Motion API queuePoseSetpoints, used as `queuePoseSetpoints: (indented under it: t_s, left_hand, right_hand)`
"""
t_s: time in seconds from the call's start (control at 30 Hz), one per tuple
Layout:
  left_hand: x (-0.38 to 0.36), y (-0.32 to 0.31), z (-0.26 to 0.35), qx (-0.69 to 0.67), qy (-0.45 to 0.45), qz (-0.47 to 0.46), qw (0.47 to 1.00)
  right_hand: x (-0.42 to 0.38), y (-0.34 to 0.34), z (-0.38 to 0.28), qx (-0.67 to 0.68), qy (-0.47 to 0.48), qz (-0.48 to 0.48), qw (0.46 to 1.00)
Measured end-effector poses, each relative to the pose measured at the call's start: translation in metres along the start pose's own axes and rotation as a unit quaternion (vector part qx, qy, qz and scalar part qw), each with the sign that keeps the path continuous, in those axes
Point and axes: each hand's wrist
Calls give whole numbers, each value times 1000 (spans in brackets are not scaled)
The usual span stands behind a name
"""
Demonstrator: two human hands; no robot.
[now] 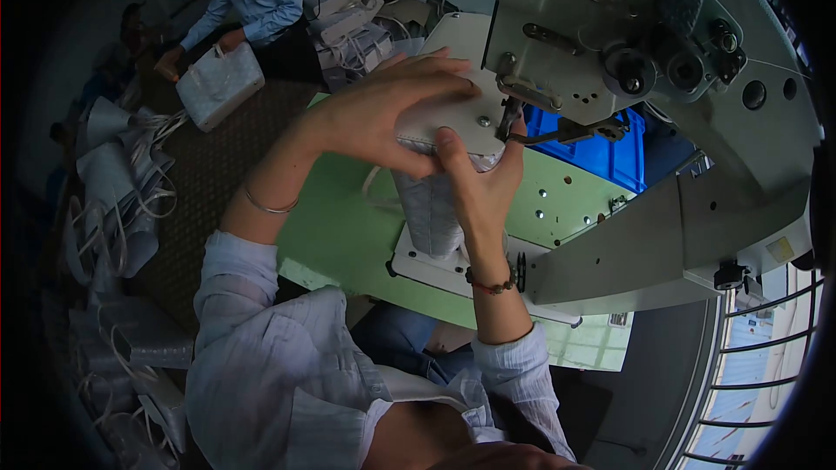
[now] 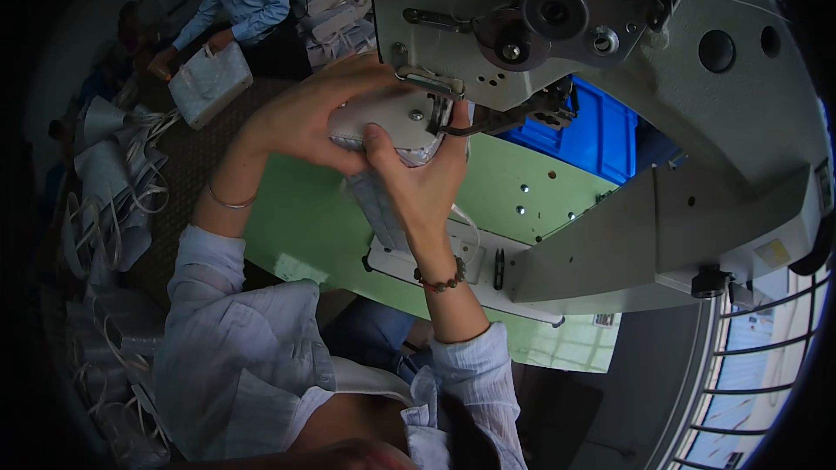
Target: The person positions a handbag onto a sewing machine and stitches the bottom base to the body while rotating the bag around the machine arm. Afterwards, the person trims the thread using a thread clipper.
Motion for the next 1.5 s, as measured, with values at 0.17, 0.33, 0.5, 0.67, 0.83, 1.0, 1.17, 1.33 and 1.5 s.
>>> queuePoseSetpoints:
  t_s: [0.17,0.33,0.5,0.67,0.83,1.0,1.17,1.33,1.5]
  left_hand:
    - [19,2,-8,12,-28,-120,992]
    - [27,5,3,17,-5,-169,985]
    - [18,-5,14,47,25,-168,984]
    - [10,-4,25,97,24,-130,986]
    - [5,2,33,108,11,-134,985]
    - [-4,7,33,102,-24,-125,987]
    - [-14,14,34,18,-39,-104,994]
    - [-19,12,21,-18,-138,-45,989]
    - [-14,16,19,-80,-127,-55,987]
  right_hand:
    - [6,7,2,-18,-11,-25,999]
    - [10,15,-4,-45,-70,-78,994]
    - [19,26,-12,-5,-87,-178,980]
    - [28,43,-9,12,-122,-248,961]
    - [36,53,-7,36,-134,-295,946]
    - [36,61,-8,55,-175,-313,932]
    - [12,61,-17,56,-165,-230,958]
    - [-47,59,-23,-98,103,-86,986]
    - [-76,55,-38,-251,164,-137,944]
Point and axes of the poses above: each hand's wrist, its own x-axis towards the middle knuckle, its own y-axis out of the back of the hand, z = x × y, and after that the axes turned 1 degree about -y, right-handed
